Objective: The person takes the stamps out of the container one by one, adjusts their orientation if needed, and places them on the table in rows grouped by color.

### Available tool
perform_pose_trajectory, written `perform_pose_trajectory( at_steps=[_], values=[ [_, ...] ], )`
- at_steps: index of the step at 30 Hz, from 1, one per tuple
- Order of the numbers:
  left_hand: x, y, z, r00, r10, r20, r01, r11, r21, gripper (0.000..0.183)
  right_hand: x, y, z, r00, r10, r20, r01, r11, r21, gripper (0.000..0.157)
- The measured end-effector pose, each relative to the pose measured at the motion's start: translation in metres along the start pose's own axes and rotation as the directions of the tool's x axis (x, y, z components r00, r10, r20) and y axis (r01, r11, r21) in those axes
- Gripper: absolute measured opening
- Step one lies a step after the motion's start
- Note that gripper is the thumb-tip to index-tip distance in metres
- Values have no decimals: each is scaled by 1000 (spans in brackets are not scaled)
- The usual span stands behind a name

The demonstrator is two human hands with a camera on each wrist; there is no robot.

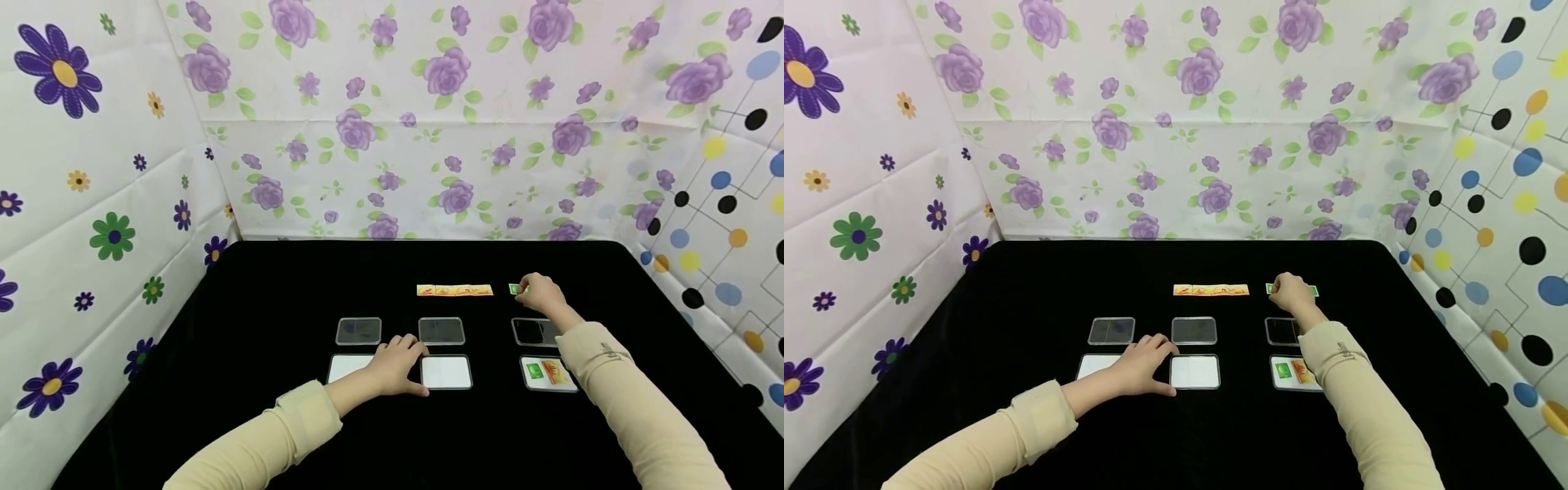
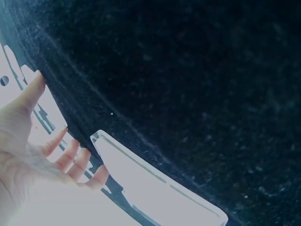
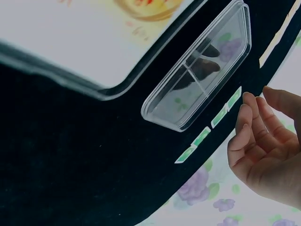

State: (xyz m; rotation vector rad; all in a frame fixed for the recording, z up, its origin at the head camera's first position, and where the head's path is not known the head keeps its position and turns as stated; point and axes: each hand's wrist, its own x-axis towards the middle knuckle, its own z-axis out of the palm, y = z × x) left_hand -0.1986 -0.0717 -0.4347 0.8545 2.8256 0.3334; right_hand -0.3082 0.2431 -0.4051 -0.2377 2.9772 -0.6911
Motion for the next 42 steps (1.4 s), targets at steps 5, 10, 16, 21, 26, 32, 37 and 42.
perform_pose_trajectory(
  at_steps=[5,10,16,21,26,32,37,42],
  values=[
    [2,3,-3,1000,5,25,-5,1000,15,70,-9,5,-6,999,-40,20,40,999,17,13],
    [4,6,-5,999,1,42,-2,999,40,72,-19,12,-11,998,-61,9,61,998,-8,12],
    [6,9,-8,999,-5,48,2,998,63,71,-30,19,-15,994,-106,1,106,994,-20,12],
    [7,10,-8,999,1,49,-5,997,72,72,-38,25,-16,992,-125,12,125,992,-20,11],
    [8,13,-10,998,34,59,-37,998,47,70,-43,28,-16,995,-99,33,100,995,-30,10],
    [10,18,-11,995,63,75,-63,998,3,67,-51,34,-15,989,-139,58,138,990,11,10],
    [17,25,-10,995,85,59,-86,996,12,64,-59,38,-14,988,-148,52,147,989,14,8],
    [24,34,-9,992,121,39,-123,992,35,62,-66,40,-13,989,-141,51,140,990,8,8]
  ],
)
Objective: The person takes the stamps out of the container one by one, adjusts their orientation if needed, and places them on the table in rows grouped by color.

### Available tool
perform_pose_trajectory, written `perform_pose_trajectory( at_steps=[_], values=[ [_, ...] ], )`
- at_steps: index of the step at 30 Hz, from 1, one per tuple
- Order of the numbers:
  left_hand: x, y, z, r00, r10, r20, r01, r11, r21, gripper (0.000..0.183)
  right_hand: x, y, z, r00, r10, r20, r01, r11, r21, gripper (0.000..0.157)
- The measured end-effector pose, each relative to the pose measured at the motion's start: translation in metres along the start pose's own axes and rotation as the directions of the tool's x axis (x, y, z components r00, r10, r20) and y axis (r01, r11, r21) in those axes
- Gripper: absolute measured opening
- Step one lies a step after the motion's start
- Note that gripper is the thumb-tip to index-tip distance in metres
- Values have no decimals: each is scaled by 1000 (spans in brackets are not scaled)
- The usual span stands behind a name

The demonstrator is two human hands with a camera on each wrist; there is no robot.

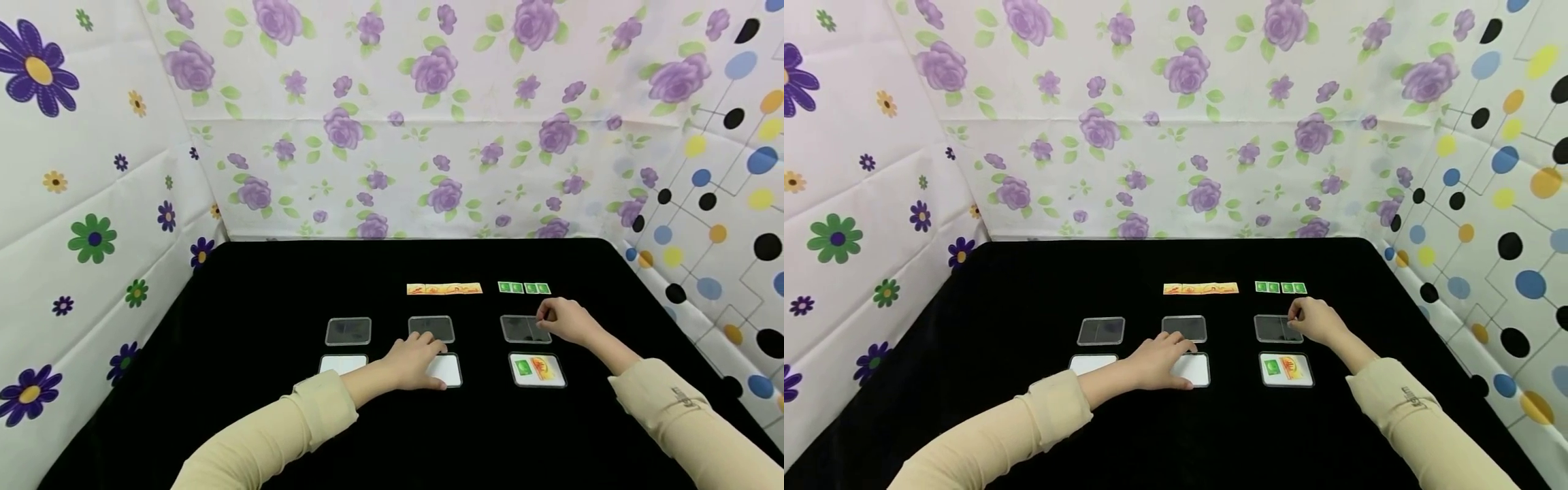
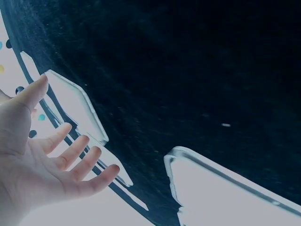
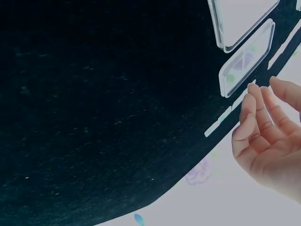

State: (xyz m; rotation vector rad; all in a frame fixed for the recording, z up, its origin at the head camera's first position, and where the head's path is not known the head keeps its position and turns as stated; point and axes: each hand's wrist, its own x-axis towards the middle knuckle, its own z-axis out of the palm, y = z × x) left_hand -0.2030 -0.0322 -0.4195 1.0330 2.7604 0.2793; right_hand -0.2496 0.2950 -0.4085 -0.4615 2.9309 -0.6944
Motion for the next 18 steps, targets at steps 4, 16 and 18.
perform_pose_trajectory(
  at_steps=[4,16,18],
  values=[
    [7,7,-1,998,49,-32,-49,999,-1,57,-7,3,1,999,-36,14,36,999,23,7],
    [41,39,3,990,100,-95,-100,995,-2,37,-28,9,3,946,-307,99,290,944,158,21],
    [48,45,3,986,119,-114,-121,993,-4,33,-31,12,2,945,-309,111,290,944,157,23]
  ],
)
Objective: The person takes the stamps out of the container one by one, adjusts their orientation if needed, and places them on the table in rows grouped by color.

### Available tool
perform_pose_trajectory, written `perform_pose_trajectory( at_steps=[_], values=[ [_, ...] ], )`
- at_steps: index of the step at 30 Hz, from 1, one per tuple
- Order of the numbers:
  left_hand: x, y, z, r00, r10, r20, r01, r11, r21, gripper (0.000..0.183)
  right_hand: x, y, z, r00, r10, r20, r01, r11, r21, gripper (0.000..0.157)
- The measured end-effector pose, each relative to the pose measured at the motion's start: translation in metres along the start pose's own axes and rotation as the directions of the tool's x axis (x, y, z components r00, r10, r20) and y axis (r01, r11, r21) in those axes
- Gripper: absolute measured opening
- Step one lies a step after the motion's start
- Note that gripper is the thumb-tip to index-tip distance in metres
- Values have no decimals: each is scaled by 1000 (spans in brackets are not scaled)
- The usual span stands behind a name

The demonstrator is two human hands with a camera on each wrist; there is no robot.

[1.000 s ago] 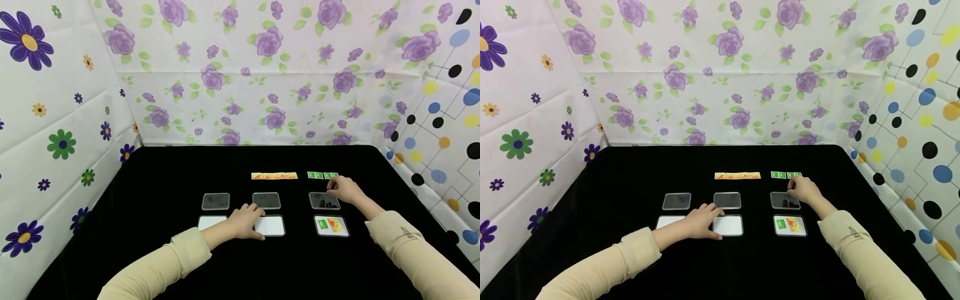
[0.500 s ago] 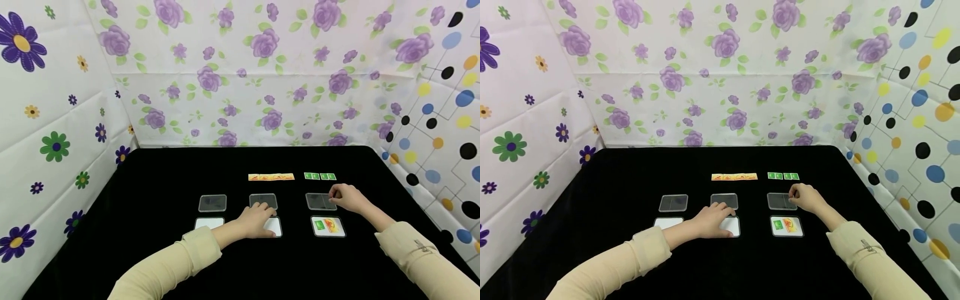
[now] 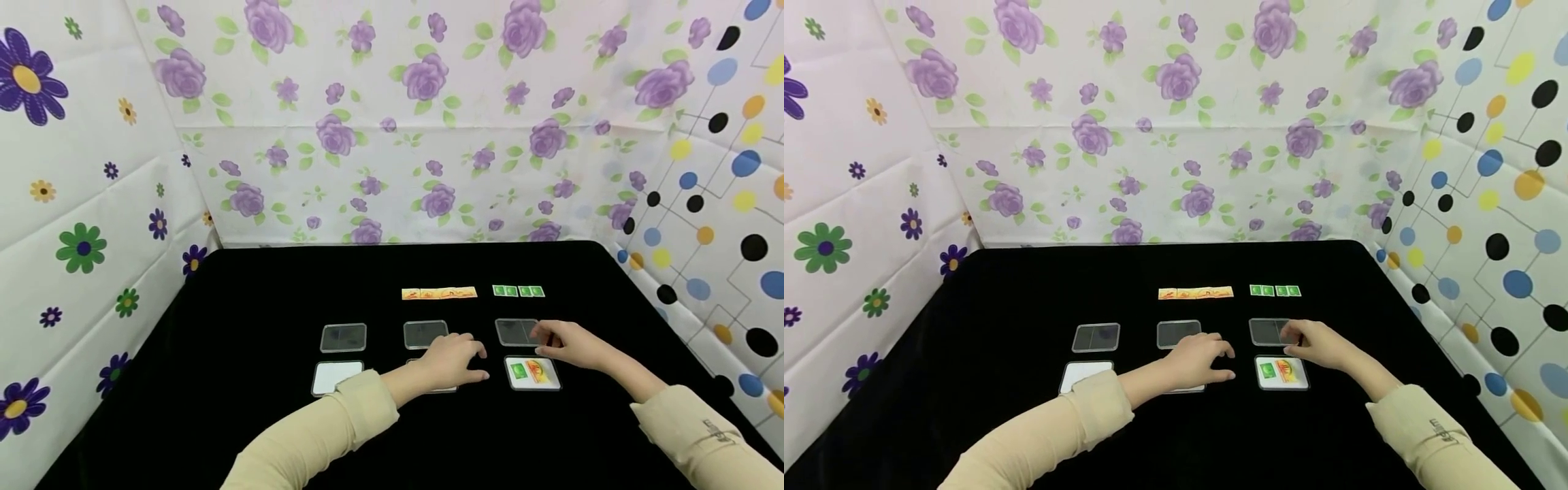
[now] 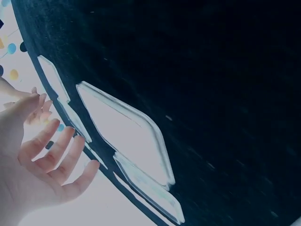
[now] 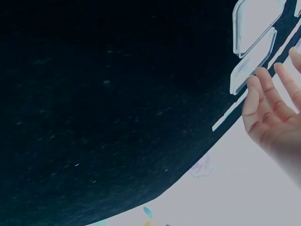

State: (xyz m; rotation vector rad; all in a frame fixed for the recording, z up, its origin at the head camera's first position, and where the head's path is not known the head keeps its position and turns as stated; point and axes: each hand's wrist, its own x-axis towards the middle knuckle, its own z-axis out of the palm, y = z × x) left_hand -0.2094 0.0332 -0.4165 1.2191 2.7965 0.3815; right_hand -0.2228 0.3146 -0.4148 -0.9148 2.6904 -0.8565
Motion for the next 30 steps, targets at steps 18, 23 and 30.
perform_pose_trajectory(
  at_steps=[18,23,30],
  values=[
    [40,21,23,989,-16,-145,16,1000,2,16,-29,10,12,999,-25,45,27,999,-37,68],
    [48,24,30,991,-61,-120,57,998,-34,20,-31,13,16,998,1,55,3,997,-71,76],
    [53,22,35,987,-110,-116,102,992,-73,25,-32,20,21,995,92,43,-87,990,-112,76]
  ],
)
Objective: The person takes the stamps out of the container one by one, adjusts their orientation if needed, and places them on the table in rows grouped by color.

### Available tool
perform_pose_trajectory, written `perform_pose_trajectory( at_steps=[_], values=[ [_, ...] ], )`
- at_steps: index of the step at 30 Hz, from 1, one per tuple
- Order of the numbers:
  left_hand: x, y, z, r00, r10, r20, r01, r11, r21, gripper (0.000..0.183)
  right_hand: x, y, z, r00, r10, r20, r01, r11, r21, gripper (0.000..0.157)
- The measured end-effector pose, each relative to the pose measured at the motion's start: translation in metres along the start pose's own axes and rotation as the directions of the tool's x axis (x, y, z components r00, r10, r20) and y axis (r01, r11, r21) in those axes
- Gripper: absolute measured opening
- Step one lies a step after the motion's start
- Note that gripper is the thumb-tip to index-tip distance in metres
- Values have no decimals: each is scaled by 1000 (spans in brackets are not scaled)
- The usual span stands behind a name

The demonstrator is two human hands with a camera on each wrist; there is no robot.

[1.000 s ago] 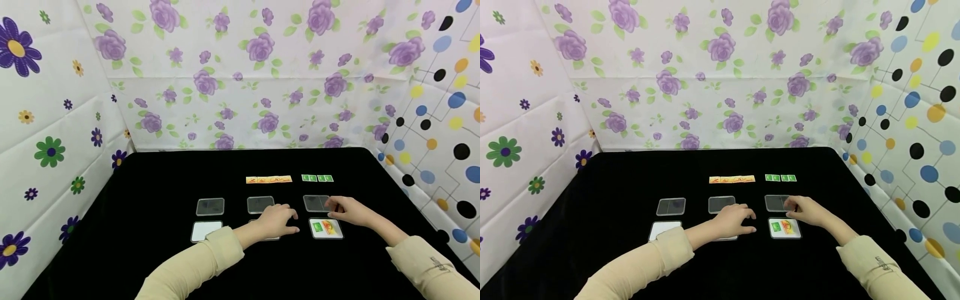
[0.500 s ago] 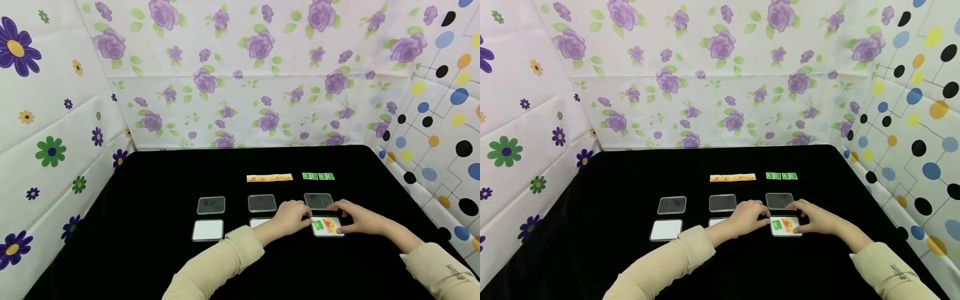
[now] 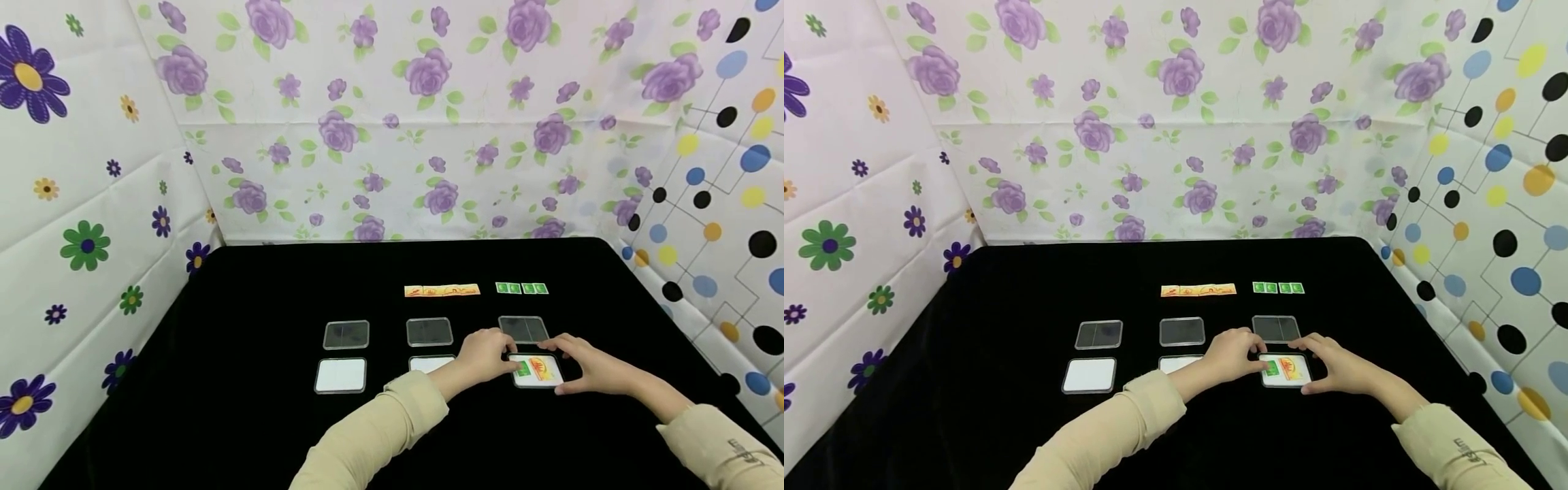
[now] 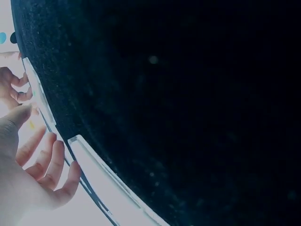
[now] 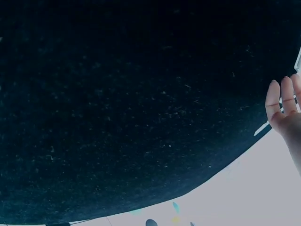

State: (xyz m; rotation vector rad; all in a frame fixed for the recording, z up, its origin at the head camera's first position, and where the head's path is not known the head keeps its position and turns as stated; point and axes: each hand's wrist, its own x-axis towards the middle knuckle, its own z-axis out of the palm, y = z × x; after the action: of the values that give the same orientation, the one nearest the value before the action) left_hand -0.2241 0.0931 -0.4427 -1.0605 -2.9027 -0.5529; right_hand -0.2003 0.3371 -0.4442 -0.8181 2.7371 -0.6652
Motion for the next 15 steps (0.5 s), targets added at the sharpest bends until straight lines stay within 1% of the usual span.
perform_pose_trajectory(
  at_steps=[3,6,11,15],
  values=[
    [0,-1,1,1000,-7,-9,7,1000,-26,26,1,3,2,1000,10,-2,-9,999,30,70],
    [0,-1,0,1000,-14,-6,13,1000,-25,28,2,5,3,1000,9,5,-10,998,59,66],
    [1,2,0,999,-44,15,45,999,-20,30,2,8,3,1000,9,26,-11,996,86,66],
    [2,5,0,997,-68,28,69,997,-31,29,1,8,3,1000,-10,23,8,995,96,65]
  ],
)
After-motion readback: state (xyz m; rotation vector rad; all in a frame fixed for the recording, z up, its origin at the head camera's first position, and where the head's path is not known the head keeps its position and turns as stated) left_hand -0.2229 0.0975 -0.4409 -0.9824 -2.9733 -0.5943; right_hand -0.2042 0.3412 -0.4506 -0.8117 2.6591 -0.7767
